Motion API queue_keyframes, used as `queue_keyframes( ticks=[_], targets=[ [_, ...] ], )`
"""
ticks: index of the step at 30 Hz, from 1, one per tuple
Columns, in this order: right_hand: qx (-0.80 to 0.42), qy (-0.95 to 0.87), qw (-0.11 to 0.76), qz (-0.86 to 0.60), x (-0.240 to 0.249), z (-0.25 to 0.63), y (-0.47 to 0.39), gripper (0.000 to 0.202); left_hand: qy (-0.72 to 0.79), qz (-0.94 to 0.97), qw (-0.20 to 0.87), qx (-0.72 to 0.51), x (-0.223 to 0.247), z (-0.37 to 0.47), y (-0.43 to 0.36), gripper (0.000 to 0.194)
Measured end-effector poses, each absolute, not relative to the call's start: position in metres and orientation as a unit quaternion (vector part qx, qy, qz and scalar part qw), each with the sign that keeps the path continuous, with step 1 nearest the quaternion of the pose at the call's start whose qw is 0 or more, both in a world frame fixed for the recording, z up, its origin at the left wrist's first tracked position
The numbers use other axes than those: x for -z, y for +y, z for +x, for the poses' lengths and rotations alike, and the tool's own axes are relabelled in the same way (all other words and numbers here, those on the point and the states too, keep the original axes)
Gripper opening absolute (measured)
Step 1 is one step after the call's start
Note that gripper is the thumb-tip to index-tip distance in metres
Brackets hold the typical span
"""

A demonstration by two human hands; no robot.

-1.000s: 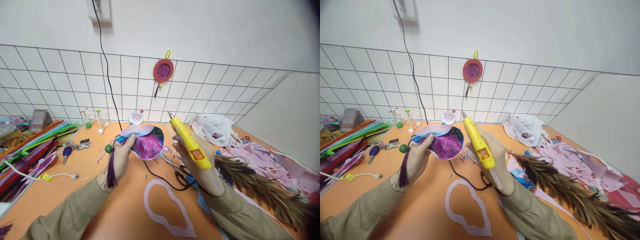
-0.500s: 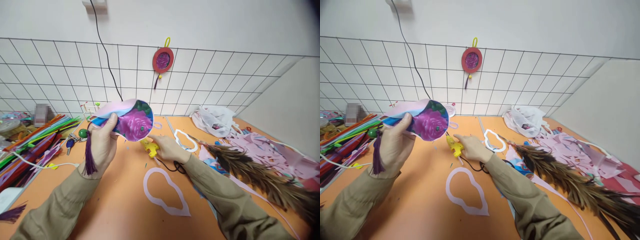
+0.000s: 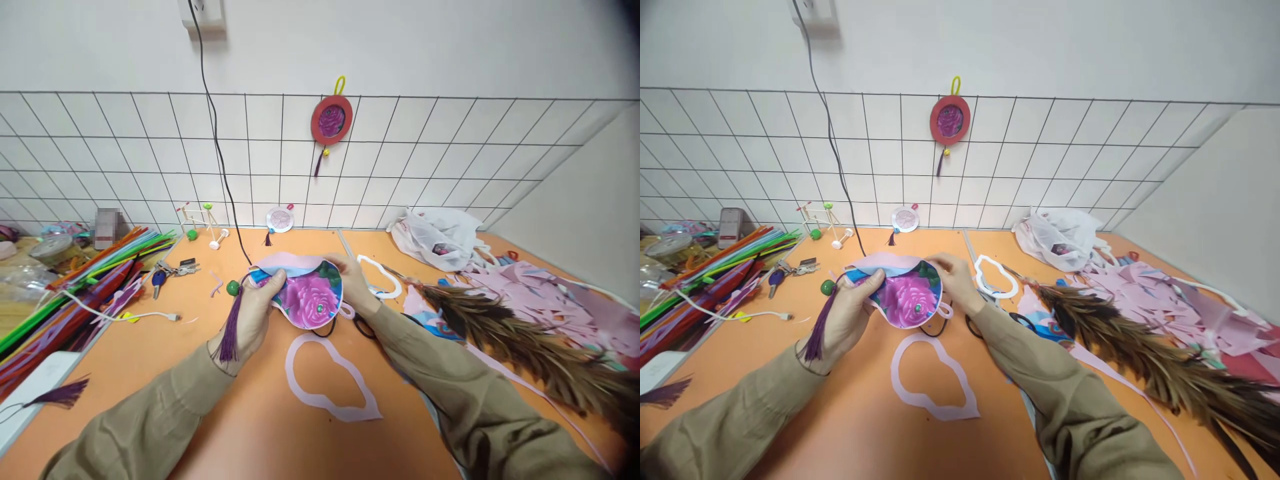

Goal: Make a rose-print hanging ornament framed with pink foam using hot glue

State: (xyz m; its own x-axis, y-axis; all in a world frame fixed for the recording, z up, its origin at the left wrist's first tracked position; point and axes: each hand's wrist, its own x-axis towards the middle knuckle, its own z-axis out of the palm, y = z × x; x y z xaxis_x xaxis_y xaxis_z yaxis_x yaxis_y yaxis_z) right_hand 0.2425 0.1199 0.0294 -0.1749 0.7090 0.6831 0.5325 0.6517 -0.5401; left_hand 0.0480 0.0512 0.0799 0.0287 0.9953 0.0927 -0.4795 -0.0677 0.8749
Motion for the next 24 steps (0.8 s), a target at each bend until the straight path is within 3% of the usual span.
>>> queue_keyframes(
  ticks=[2,3,5,7,9,12,18,24],
  targets=[
    [-0.154,-0.76,0.507,-0.377,-0.044,0.248,0.115,0.047,0.33,0.394,0.601,-0.612,-0.075,0.046,0.05,0.036],
    [-0.243,-0.756,0.507,-0.334,-0.051,0.25,0.111,0.045,0.333,0.393,0.601,-0.611,-0.073,0.045,0.05,0.035],
    [-0.336,-0.776,0.453,-0.281,-0.065,0.251,0.099,0.04,0.34,0.395,0.599,-0.608,-0.069,0.043,0.05,0.034],
    [-0.308,-0.806,0.393,-0.317,-0.074,0.247,0.085,0.058,0.346,0.402,0.596,-0.602,-0.065,0.042,0.048,0.033],
    [-0.261,-0.818,0.354,-0.371,-0.078,0.239,0.074,0.061,0.349,0.414,0.594,-0.595,-0.06,0.042,0.045,0.03],
    [-0.249,-0.816,0.332,-0.403,-0.079,0.227,0.065,0.045,0.351,0.441,0.596,-0.572,-0.054,0.04,0.04,0.028],
    [-0.356,-0.776,0.337,-0.397,-0.075,0.221,0.064,0.011,0.332,0.498,0.609,-0.52,-0.042,0.032,0.029,0.026],
    [-0.478,-0.738,0.312,-0.359,-0.073,0.219,0.062,0.02,0.344,0.531,0.58,-0.512,-0.035,0.03,0.023,0.02]
  ],
)
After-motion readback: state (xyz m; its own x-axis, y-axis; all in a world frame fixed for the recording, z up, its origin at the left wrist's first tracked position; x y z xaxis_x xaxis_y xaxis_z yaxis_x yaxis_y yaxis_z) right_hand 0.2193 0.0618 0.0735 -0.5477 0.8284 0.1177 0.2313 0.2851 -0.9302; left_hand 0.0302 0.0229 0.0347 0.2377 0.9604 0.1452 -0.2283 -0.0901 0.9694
